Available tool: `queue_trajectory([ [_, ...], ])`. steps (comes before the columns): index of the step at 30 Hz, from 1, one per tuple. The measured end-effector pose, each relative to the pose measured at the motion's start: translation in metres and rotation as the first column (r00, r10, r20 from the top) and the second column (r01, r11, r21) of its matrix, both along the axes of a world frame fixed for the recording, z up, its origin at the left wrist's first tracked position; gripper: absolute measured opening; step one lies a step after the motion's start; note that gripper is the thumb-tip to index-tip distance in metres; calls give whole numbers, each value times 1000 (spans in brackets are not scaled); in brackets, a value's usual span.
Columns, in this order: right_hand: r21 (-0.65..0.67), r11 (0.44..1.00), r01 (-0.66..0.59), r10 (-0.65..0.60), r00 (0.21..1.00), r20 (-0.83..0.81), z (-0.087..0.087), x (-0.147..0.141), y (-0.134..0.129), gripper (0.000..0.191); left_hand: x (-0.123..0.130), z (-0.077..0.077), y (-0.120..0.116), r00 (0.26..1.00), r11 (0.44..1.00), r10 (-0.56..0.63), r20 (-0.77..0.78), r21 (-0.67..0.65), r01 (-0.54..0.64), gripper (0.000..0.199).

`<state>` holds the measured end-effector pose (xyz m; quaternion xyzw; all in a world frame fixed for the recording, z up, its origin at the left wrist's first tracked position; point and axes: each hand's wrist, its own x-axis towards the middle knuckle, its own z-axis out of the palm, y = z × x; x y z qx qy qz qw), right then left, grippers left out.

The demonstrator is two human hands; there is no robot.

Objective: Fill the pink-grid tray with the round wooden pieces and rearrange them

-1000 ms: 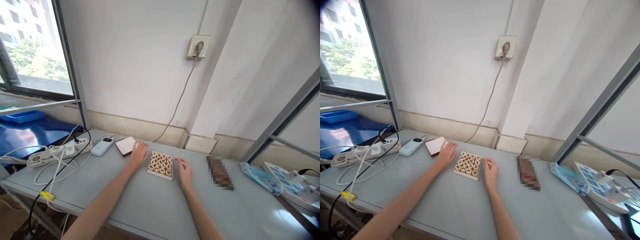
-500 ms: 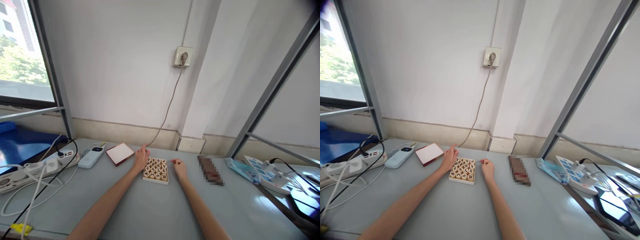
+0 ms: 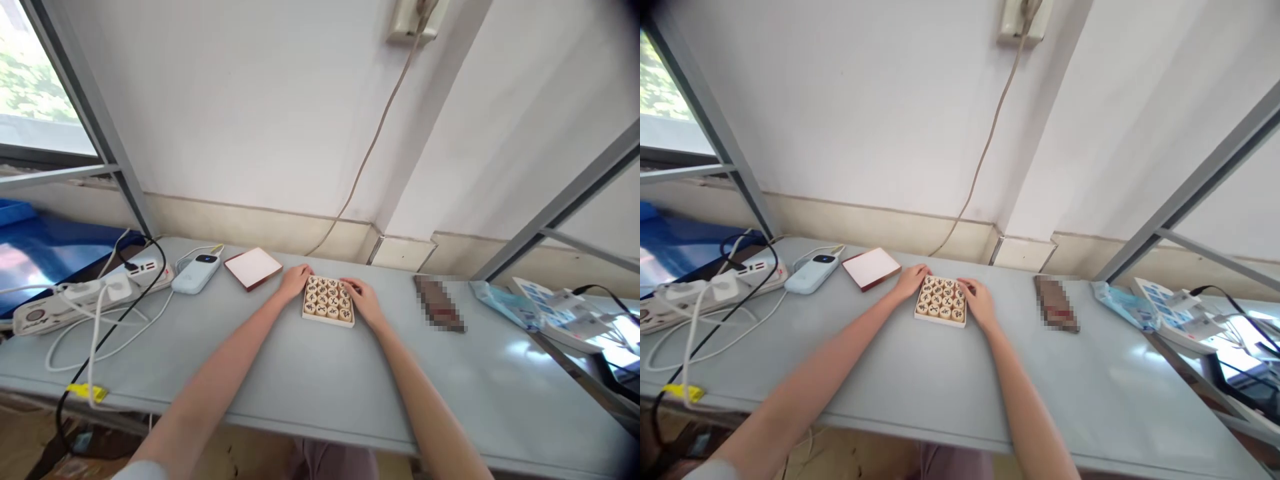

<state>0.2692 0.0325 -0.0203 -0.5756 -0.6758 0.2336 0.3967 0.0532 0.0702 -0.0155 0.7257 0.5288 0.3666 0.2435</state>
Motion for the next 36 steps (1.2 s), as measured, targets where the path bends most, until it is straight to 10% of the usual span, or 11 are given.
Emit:
queue_trajectory([
  [8,26,999,24,-24,1000,19,-2,0,-2,41,-22,-4,7,921,931,-294,255,-143,337,25],
  [27,206,963,173,-212,960,183,5,-10,-13,18,-26,4,5,931,914,-279,237,-233,333,28],
  [36,39,934,356,-358,919,165,9,13,-10,25,-20,3,6,929,921,-200,311,-264,286,22],
])
